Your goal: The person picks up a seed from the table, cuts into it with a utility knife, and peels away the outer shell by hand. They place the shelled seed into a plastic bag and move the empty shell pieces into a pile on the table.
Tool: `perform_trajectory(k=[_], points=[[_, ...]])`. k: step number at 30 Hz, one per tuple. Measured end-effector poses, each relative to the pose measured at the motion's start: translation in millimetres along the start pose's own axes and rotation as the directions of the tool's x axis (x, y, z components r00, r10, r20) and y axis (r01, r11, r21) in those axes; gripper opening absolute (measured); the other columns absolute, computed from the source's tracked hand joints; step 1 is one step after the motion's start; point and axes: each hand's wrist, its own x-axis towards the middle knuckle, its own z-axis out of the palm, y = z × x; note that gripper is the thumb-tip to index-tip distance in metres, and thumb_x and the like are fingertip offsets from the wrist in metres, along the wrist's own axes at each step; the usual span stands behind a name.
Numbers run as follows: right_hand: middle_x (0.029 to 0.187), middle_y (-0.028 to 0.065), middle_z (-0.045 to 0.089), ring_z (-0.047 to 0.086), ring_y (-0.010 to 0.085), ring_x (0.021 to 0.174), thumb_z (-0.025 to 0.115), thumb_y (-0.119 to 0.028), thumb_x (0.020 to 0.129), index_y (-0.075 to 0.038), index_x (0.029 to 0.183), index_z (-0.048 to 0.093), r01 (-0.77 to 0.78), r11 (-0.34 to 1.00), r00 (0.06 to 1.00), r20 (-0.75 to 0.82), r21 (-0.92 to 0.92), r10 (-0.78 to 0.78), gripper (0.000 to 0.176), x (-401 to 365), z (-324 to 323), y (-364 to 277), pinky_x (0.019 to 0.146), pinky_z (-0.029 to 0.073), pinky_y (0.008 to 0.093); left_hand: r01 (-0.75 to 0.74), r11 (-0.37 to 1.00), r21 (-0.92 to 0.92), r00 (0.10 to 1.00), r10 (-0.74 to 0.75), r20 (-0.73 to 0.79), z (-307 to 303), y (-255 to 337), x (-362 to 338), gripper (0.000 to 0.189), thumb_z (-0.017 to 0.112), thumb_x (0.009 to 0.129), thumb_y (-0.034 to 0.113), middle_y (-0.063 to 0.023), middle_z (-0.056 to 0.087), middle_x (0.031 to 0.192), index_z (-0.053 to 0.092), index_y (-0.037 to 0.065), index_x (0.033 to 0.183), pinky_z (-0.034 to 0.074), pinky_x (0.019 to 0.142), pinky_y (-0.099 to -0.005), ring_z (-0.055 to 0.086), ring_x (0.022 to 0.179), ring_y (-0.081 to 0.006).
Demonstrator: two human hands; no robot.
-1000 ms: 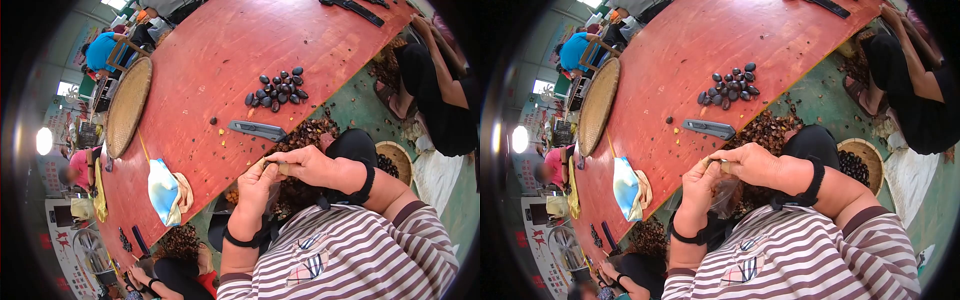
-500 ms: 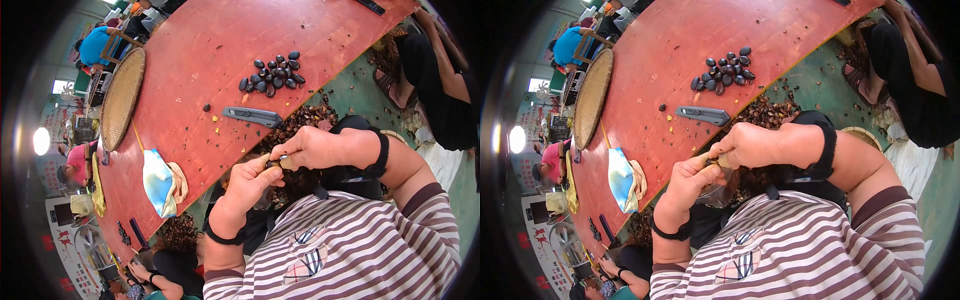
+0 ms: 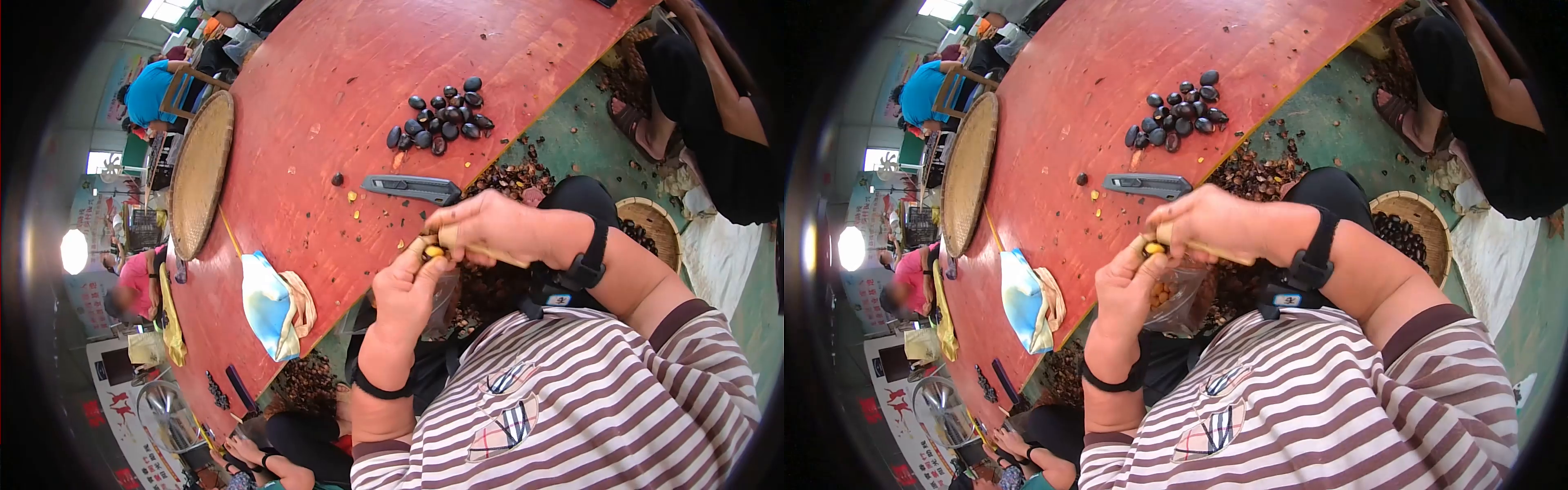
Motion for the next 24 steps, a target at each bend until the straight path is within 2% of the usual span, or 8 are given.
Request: perform_trajectory(k=[2, 4, 6, 9, 13, 16, 20, 24], points=[[0.062, 0.0017, 0.053, 0.042, 0.0057, 0.044, 0.051, -0.012, 0.078, -0.002, 0.106, 0.054, 0.067, 0.997, 0.990, -0.124, 0.038, -0.061, 0.031, 4.2, -8.1, 1.0, 0.038, 0.033, 0.0195, 0.030, 0.990, -0.137, 0.999, -0.033, -0.018, 5.0, 1.3, -3.3, 0.029, 0.052, 0.080, 0.002, -0.0086, 0.058, 0.093, 0.049, -0.004, 0.108, 0.045, 0.074, -0.0238, 0.056, 0.082, -0.0129], [0.064, 0.0007, 0.053, 0.043, 0.0050, 0.051, 0.051, -0.018, 0.080, -0.003, 0.107, 0.054, 0.086, 0.963, 0.990, -0.088, -0.255, -0.112, 0.031, -9.1, -2.3, -8.3, 0.046, 0.037, 0.0194, 0.076, 0.945, -0.317, 0.996, -0.086, -0.018, 1.7, 1.1, -2.4, 0.030, 0.052, 0.080, 0.003, -0.0101, 0.055, 0.100, 0.047, 0.000, 0.110, 0.045, 0.079, -0.0281, 0.056, 0.088, -0.0172], [0.066, 0.0005, 0.055, 0.046, 0.0055, 0.054, 0.054, -0.018, 0.079, -0.002, 0.105, 0.054, 0.106, 0.886, 0.980, -0.105, -0.451, -0.170, 0.031, -10.7, -4.1, -10.3, 0.050, 0.039, 0.0202, 0.139, 0.871, -0.472, 0.987, -0.159, -0.003, -2.7, 2.8, -4.6, 0.031, 0.051, 0.080, 0.004, -0.0103, 0.055, 0.101, 0.046, 0.002, 0.111, 0.045, 0.081, -0.0299, 0.056, 0.090, -0.0189], [0.069, 0.0021, 0.056, 0.048, 0.0056, 0.059, 0.058, -0.016, 0.076, -0.001, 0.104, 0.053, 0.234, 0.845, 0.943, -0.101, -0.481, -0.318, 0.032, -15.0, -3.3, -10.2, 0.054, 0.041, 0.0214, 0.128, 0.837, -0.533, 0.987, -0.162, -0.017, -8.1, -3.1, -5.0, 0.030, 0.050, 0.081, 0.005, -0.0098, 0.054, 0.101, 0.046, 0.004, 0.111, 0.044, 0.083, -0.0312, 0.055, 0.091, -0.0199], [0.075, 0.0039, 0.058, 0.049, 0.0057, 0.066, 0.059, -0.010, 0.074, -0.004, 0.107, 0.052, 0.184, 0.935, 0.975, -0.066, -0.304, -0.214, 0.034, -16.1, 4.5, -4.2, 0.062, 0.042, 0.0222, 0.136, 0.818, -0.559, 0.986, -0.169, -0.008, -9.5, -2.5, -5.5, 0.031, 0.050, 0.081, 0.006, -0.0090, 0.054, 0.101, 0.045, 0.004, 0.112, 0.043, 0.082, -0.0296, 0.054, 0.092, -0.0180], [0.079, 0.0040, 0.059, 0.050, 0.0073, 0.066, 0.058, -0.008, 0.074, -0.007, 0.109, 0.051, 0.313, 0.865, 0.944, 0.030, -0.392, -0.328, 0.036, -17.5, 12.4, -2.0, 0.063, 0.042, 0.0229, 0.128, 0.816, -0.563, 0.986, -0.168, -0.019, -8.1, -4.1, -5.2, 0.031, 0.050, 0.081, 0.005, -0.0083, 0.054, 0.101, 0.046, 0.003, 0.111, 0.043, 0.082, -0.0281, 0.054, 0.091, -0.0161], [0.075, 0.0085, 0.060, 0.050, 0.0068, 0.069, 0.057, -0.008, 0.074, -0.007, 0.111, 0.051, 0.227, 0.874, 0.972, 0.053, -0.429, -0.227, 0.038, -16.1, 15.4, -7.2, 0.066, 0.043, 0.0238, 0.106, 0.830, -0.547, 0.990, -0.140, -0.020, -6.2, -5.6, -6.7, 0.029, 0.052, 0.080, 0.004, -0.0072, 0.054, 0.099, 0.049, 0.001, 0.109, 0.043, 0.081, -0.0249, 0.054, 0.089, -0.0131], [0.074, 0.0102, 0.060, 0.050, 0.0058, 0.068, 0.056, -0.009, 0.076, -0.007, 0.109, 0.052, 0.311, 0.848, 0.944, 0.037, -0.429, -0.327, 0.033, -13.9, 17.1, -0.9, 0.065, 0.043, 0.0232, 0.114, 0.807, -0.579, 0.985, -0.169, -0.041, -4.6, -4.4, -5.8, 0.029, 0.052, 0.080, 0.005, -0.0062, 0.055, 0.098, 0.049, -0.001, 0.109, 0.043, 0.079, -0.0230, 0.053, 0.087, -0.0113]])
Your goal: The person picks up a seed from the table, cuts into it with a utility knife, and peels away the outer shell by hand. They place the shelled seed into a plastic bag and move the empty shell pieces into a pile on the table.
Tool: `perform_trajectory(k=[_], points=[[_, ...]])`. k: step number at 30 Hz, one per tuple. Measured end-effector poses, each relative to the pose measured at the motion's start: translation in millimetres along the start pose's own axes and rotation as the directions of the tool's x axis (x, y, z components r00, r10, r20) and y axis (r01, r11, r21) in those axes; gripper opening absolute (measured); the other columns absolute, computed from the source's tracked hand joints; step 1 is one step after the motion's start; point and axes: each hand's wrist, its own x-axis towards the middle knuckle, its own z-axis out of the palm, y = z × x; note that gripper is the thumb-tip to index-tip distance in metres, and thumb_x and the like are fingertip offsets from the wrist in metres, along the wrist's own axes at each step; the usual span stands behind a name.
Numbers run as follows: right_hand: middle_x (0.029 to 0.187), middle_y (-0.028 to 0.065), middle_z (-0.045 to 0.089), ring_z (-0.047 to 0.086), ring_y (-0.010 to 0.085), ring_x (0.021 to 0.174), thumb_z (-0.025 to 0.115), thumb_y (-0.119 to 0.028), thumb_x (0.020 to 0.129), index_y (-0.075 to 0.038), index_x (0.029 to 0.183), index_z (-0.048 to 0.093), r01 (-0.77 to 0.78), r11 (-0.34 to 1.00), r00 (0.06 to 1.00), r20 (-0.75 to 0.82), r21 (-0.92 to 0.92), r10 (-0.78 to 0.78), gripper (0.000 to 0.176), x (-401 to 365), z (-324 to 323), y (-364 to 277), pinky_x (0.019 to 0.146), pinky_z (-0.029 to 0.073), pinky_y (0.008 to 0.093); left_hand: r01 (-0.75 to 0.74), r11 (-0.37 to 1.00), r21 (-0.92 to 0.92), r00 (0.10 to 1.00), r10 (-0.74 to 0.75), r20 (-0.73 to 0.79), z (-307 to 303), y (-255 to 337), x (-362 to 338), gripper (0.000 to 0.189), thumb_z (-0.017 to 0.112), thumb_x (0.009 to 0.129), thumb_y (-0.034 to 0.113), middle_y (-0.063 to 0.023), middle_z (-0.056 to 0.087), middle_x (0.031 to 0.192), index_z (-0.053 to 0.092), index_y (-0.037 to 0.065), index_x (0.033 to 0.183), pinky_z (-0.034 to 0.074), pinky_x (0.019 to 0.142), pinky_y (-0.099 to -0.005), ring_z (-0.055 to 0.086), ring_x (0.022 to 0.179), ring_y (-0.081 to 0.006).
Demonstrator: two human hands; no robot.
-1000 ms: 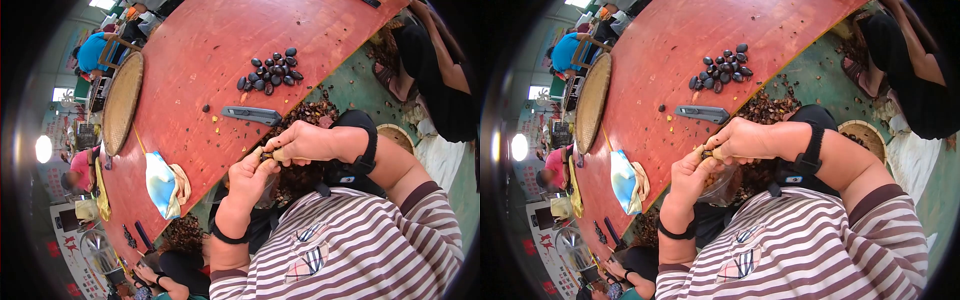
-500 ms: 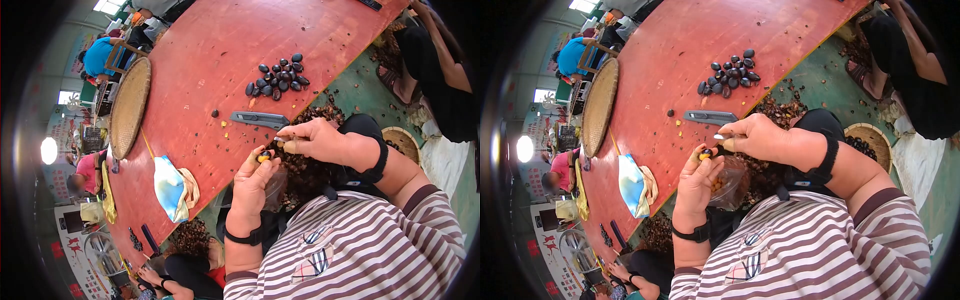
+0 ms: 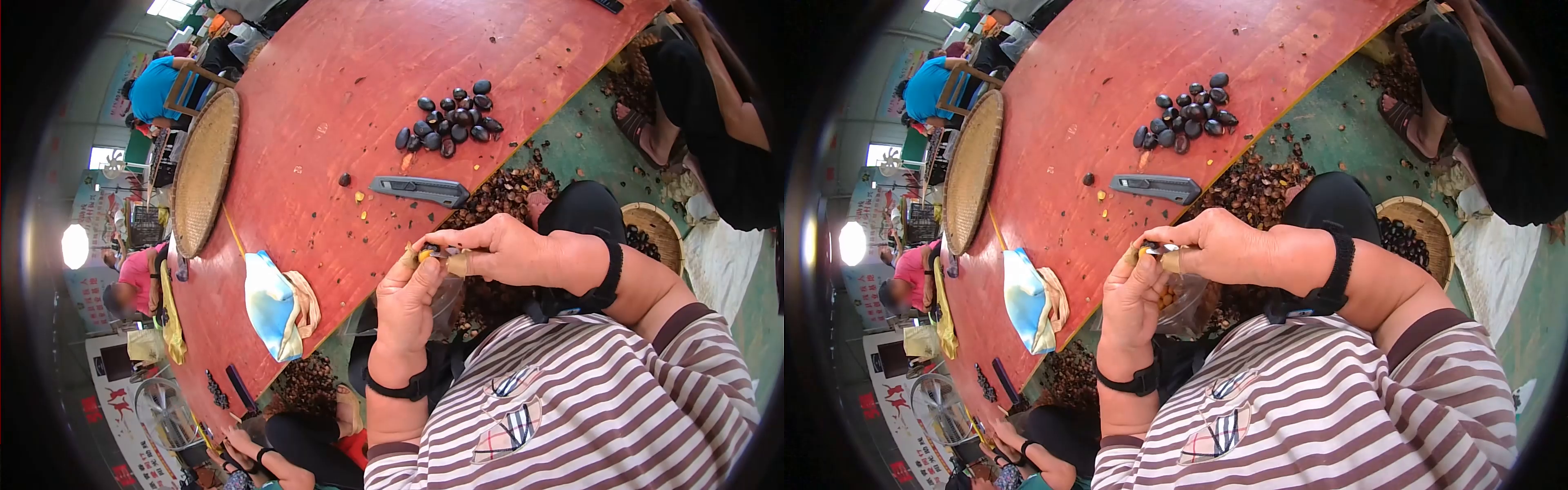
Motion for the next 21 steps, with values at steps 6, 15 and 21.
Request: perform_trajectory(k=[6, 15, 21], points=[[0.075, 0.0103, 0.061, 0.050, 0.0053, 0.067, 0.055, -0.009, 0.078, -0.008, 0.107, 0.054, 0.080, 0.997, 0.995, -0.066, 0.025, -0.078, 0.029, 4.5, 5.9, 21.8, 0.063, 0.043, 0.0223, -0.011, 1.000, -0.004, 1.000, 0.011, 0.005, -2.2, -6.4, 4.1, 0.026, 0.051, 0.081, 0.006, -0.0079, 0.053, 0.101, 0.049, -0.001, 0.107, 0.043, 0.084, -0.0275, 0.052, 0.093, -0.0154], [0.062, 0.0021, 0.053, 0.046, 0.0066, 0.058, 0.053, -0.011, 0.079, -0.009, 0.103, 0.057, 0.036, 0.998, 0.997, -0.072, -0.059, -0.040, 0.024, 9.0, 3.1, 23.0, 0.056, 0.041, 0.0219, -0.009, 0.981, 0.193, 0.998, 0.020, -0.058, -3.9, -10.0, 9.7, 0.027, 0.051, 0.081, 0.005, -0.0084, 0.055, 0.098, 0.049, -0.004, 0.107, 0.045, 0.076, -0.0255, 0.056, 0.084, -0.0151], [0.057, -0.0002, 0.049, 0.042, 0.0045, 0.053, 0.052, -0.011, 0.079, -0.007, 0.103, 0.057, -0.169, 0.985, 0.986, 0.017, 0.035, 0.169, 0.025, 10.7, -3.0, 12.6, 0.050, 0.038, 0.0212, -0.111, 0.933, 0.341, 0.990, 0.135, -0.050, -2.6, -12.0, 10.4, 0.027, 0.054, 0.079, 0.004, -0.0051, 0.057, 0.091, 0.053, -0.004, 0.105, 0.043, 0.072, -0.0203, 0.053, 0.080, -0.0089]])
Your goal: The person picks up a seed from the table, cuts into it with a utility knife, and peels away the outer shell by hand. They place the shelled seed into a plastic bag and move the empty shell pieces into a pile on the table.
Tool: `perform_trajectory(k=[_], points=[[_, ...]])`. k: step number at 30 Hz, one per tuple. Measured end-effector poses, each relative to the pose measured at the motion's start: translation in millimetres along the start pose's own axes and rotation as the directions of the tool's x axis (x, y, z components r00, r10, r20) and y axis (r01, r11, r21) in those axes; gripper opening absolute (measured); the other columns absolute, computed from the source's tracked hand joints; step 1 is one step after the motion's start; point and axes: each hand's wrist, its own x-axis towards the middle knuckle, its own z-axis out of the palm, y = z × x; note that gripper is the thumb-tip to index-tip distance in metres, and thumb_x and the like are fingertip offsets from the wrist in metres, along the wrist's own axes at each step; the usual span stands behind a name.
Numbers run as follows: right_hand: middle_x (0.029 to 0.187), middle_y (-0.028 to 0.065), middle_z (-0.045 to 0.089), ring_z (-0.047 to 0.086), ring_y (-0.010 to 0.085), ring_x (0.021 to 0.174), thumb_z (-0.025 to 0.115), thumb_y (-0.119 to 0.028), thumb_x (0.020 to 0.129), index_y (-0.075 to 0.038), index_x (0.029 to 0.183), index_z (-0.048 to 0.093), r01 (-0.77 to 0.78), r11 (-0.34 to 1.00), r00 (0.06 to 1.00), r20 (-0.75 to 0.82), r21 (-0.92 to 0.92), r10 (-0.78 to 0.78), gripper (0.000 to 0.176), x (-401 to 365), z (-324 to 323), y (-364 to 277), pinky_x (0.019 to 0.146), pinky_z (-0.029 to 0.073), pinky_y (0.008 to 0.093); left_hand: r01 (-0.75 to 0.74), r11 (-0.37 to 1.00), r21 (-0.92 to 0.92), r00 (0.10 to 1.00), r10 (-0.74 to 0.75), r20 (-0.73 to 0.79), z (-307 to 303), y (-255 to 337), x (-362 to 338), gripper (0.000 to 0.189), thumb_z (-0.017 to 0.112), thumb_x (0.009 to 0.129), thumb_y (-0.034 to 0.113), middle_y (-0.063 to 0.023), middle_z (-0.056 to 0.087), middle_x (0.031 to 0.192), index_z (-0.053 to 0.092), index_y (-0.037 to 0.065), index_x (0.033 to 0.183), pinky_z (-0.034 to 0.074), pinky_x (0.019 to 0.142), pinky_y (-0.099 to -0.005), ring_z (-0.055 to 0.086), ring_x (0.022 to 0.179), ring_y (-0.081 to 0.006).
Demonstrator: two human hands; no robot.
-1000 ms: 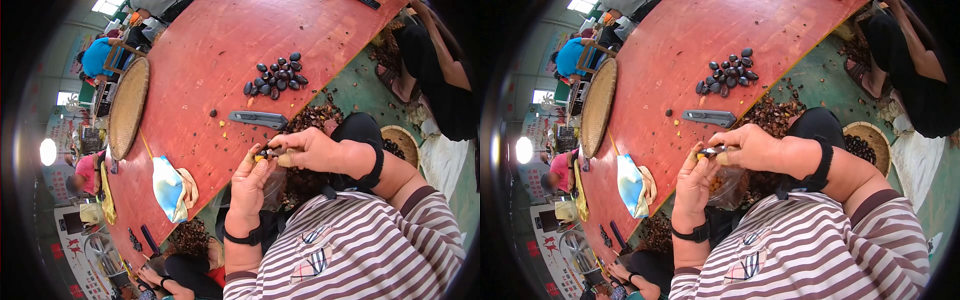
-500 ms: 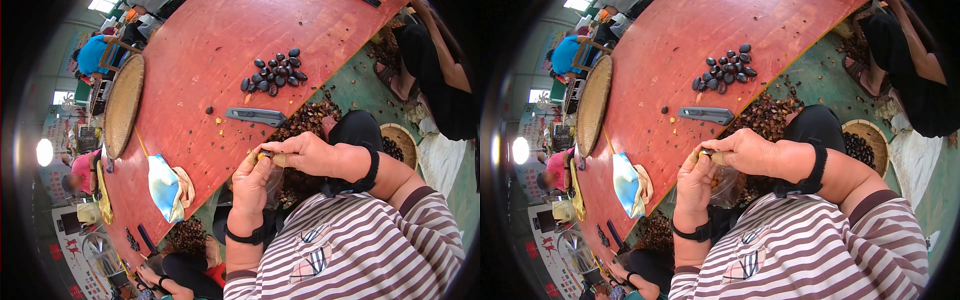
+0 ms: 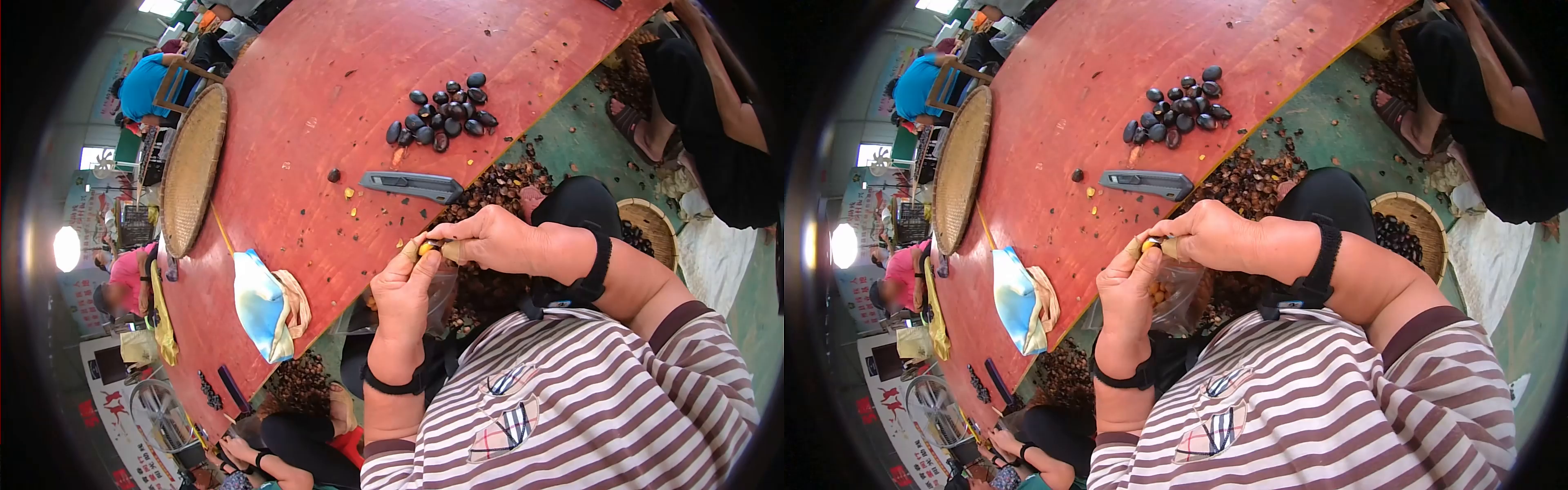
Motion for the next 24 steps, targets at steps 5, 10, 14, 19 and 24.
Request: perform_trajectory(k=[5, 10, 14, 19, 24], points=[[0.056, -0.0018, 0.048, 0.041, 0.0051, 0.049, 0.051, -0.011, 0.079, -0.009, 0.101, 0.059, -0.135, 0.981, 0.991, 0.023, 0.142, 0.133, 0.024, 3.2, 0.3, 2.3, 0.044, 0.035, 0.0200, -0.072, 0.993, 0.089, 0.997, 0.072, 0.006, 0.7, -1.5, -0.5, 0.029, 0.055, 0.078, 0.002, -0.0038, 0.057, 0.091, 0.052, -0.004, 0.106, 0.041, 0.071, -0.0194, 0.051, 0.080, -0.0074], [0.061, -0.0005, 0.052, 0.043, 0.0046, 0.048, 0.052, -0.012, 0.079, -0.007, 0.105, 0.057, -0.235, 0.955, 0.972, 0.070, 0.180, 0.226, 0.027, 1.1, -8.6, -7.8, 0.044, 0.036, 0.0179, -0.102, 0.984, 0.149, 0.995, 0.101, 0.014, 1.6, -1.7, -2.0, 0.030, 0.055, 0.078, 0.001, -0.0048, 0.057, 0.094, 0.051, -0.004, 0.107, 0.041, 0.073, -0.0201, 0.052, 0.082, -0.0082], [0.067, -0.0001, 0.054, 0.044, 0.0046, 0.051, 0.053, -0.012, 0.079, -0.008, 0.109, 0.054, -0.296, 0.921, 0.949, 0.191, 0.254, 0.252, 0.030, 1.1, -17.5, -7.0, 0.046, 0.037, 0.0178, -0.081, 0.994, 0.070, 0.996, 0.078, 0.042, 1.6, 2.1, -6.9, 0.032, 0.054, 0.077, 0.000, -0.0063, 0.057, 0.097, 0.050, -0.003, 0.109, 0.041, 0.075, -0.0211, 0.052, 0.086, -0.0096], [0.066, -0.0002, 0.054, 0.045, 0.0061, 0.051, 0.054, -0.019, 0.078, -0.008, 0.114, 0.049, -0.265, 0.943, 0.952, 0.209, 0.203, 0.223, 0.039, -7.9, -18.3, -11.5, 0.045, 0.038, 0.0195, 0.021, 0.996, -0.088, 0.992, -0.009, 0.129, 1.5, 6.7, -5.0, 0.043, 0.053, 0.077, -0.005, -0.0076, 0.055, 0.100, 0.040, -0.004, 0.118, 0.041, 0.079, -0.0215, 0.052, 0.089, -0.0103], [0.066, -0.0005, 0.055, 0.046, 0.0061, 0.052, 0.055, -0.018, 0.078, -0.009, 0.110, 0.053, -0.326, 0.933, 0.925, 0.256, 0.151, 0.281, 0.033, -8.9, -24.2, -19.7, 0.046, 0.039, 0.0193, 0.070, 0.986, -0.152, 0.978, -0.038, 0.204, 2.3, 15.8, -6.0, 0.037, 0.054, 0.077, -0.001, -0.0102, 0.055, 0.100, 0.044, -0.002, 0.113, 0.043, 0.076, -0.0234, 0.054, 0.090, -0.0141]])
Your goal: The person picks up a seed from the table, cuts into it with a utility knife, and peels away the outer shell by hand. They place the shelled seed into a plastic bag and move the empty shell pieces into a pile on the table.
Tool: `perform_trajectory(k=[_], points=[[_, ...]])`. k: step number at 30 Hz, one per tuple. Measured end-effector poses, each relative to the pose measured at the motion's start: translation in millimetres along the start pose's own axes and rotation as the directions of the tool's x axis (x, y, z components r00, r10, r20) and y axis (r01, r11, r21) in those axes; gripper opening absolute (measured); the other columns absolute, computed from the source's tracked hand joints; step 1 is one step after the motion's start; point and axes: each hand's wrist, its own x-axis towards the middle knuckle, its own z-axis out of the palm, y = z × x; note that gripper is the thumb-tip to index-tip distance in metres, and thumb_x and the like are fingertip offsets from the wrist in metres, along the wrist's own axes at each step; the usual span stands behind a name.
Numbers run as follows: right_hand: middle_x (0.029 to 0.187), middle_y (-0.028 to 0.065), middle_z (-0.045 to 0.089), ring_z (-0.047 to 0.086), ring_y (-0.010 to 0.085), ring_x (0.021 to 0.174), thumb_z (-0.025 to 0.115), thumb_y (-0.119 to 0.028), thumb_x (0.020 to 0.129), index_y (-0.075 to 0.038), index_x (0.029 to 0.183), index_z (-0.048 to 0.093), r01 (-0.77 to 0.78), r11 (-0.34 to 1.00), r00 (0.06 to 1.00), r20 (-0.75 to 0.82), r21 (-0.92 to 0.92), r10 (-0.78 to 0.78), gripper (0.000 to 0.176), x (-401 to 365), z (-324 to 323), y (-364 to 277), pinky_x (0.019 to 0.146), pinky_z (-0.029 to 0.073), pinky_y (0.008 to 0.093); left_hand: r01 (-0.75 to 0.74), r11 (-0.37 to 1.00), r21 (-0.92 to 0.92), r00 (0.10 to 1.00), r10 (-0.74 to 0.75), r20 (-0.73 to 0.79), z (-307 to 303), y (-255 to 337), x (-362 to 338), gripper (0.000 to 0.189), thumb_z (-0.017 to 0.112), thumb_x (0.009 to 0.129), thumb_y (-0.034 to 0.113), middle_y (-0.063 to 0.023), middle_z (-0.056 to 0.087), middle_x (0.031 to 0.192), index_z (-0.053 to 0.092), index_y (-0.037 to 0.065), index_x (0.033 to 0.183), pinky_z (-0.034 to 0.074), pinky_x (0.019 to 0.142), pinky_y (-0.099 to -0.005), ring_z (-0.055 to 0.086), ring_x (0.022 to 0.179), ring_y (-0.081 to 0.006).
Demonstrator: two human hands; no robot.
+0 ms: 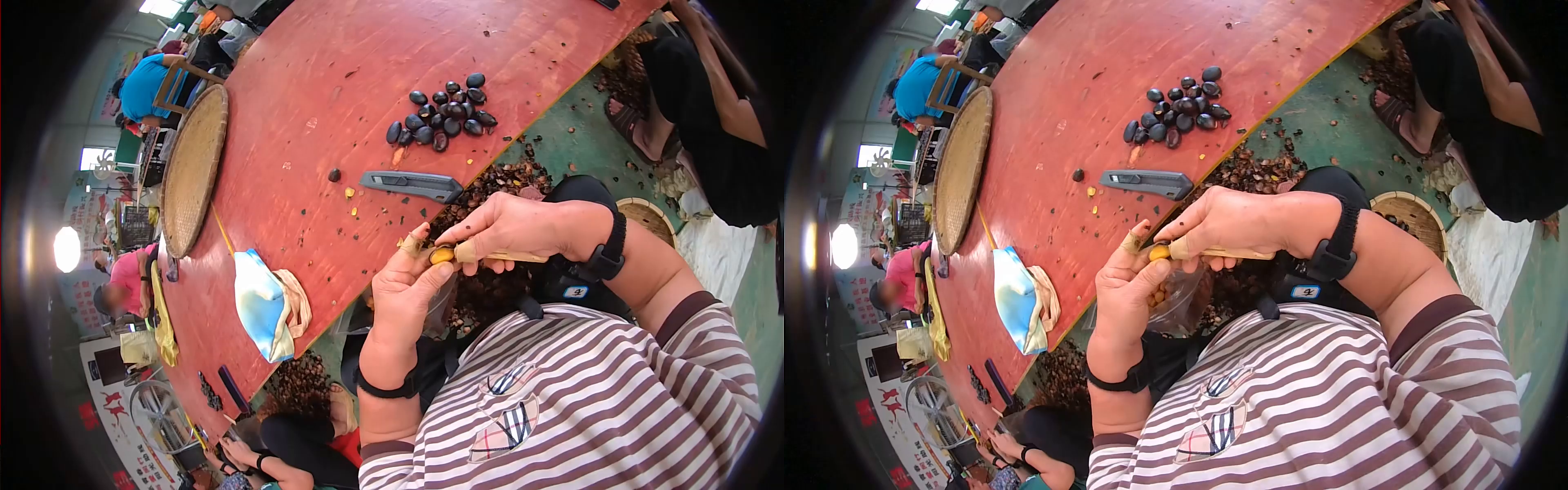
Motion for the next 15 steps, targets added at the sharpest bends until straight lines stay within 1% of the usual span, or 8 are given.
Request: perform_trajectory(k=[3, 6, 9, 12, 15], points=[[0.064, -0.0015, 0.054, 0.046, 0.0050, 0.051, 0.054, -0.016, 0.079, -0.012, 0.108, 0.055, 0.080, 0.997, 0.994, -0.070, -0.001, -0.079, 0.030, -3.3, 7.2, -0.3, 0.045, 0.040, 0.0187, 0.143, 0.989, -0.049, 0.987, -0.146, -0.062, -6.4, -0.4, -0.4, 0.034, 0.052, 0.079, 0.002, -0.0105, 0.056, 0.097, 0.044, -0.002, 0.112, 0.045, 0.077, -0.0252, 0.055, 0.089, -0.0163], [0.062, -0.0023, 0.053, 0.045, 0.0041, 0.049, 0.053, -0.015, 0.079, -0.014, 0.109, 0.054, 0.189, 0.980, 0.976, -0.095, -0.066, -0.195, 0.030, 3.9, 8.3, 13.9, 0.044, 0.039, 0.0183, 0.155, 0.984, -0.086, 0.987, -0.159, -0.034, -5.0, -4.0, 0.6, 0.032, 0.051, 0.081, 0.007, -0.0104, 0.056, 0.096, 0.045, -0.003, 0.110, 0.045, 0.079, -0.0270, 0.056, 0.087, -0.0174], [0.061, -0.0024, 0.053, 0.044, 0.0039, 0.047, 0.053, -0.014, 0.079, -0.014, 0.110, 0.054, 0.189, 0.979, 0.977, -0.091, -0.074, -0.195, 0.031, 5.6, 8.6, 15.2, 0.044, 0.039, 0.0186, 0.082, 0.993, -0.084, 0.993, -0.088, -0.074, -4.4, -10.3, 0.2, 0.029, 0.051, 0.082, 0.011, -0.0107, 0.056, 0.096, 0.047, -0.004, 0.106, 0.045, 0.078, -0.0266, 0.057, 0.085, -0.0176], [0.062, -0.0018, 0.053, 0.044, 0.0043, 0.047, 0.053, -0.013, 0.078, -0.014, 0.110, 0.054, 0.208, 0.975, 0.974, -0.071, -0.079, -0.214, 0.032, 6.1, 10.2, 16.8, 0.043, 0.039, 0.0188, 0.082, 0.994, -0.067, 0.993, -0.087, -0.081, -7.8, -13.3, 1.3, 0.029, 0.052, 0.081, 0.011, -0.0107, 0.056, 0.095, 0.047, -0.005, 0.105, 0.045, 0.077, -0.0262, 0.057, 0.085, -0.0178], [0.063, -0.0008, 0.055, 0.044, 0.0049, 0.047, 0.053, -0.013, 0.078, -0.015, 0.110, 0.054, 0.150, 0.989, 0.987, -0.055, -0.016, -0.150, 0.032, 3.0, 10.2, 15.3, 0.043, 0.039, 0.0189, 0.067, 0.996, -0.061, 0.995, -0.071, -0.075, -7.1, -13.2, -0.4, 0.028, 0.052, 0.081, 0.010, -0.0111, 0.056, 0.095, 0.048, -0.005, 0.104, 0.045, 0.077, -0.0260, 0.057, 0.084, -0.0176]])
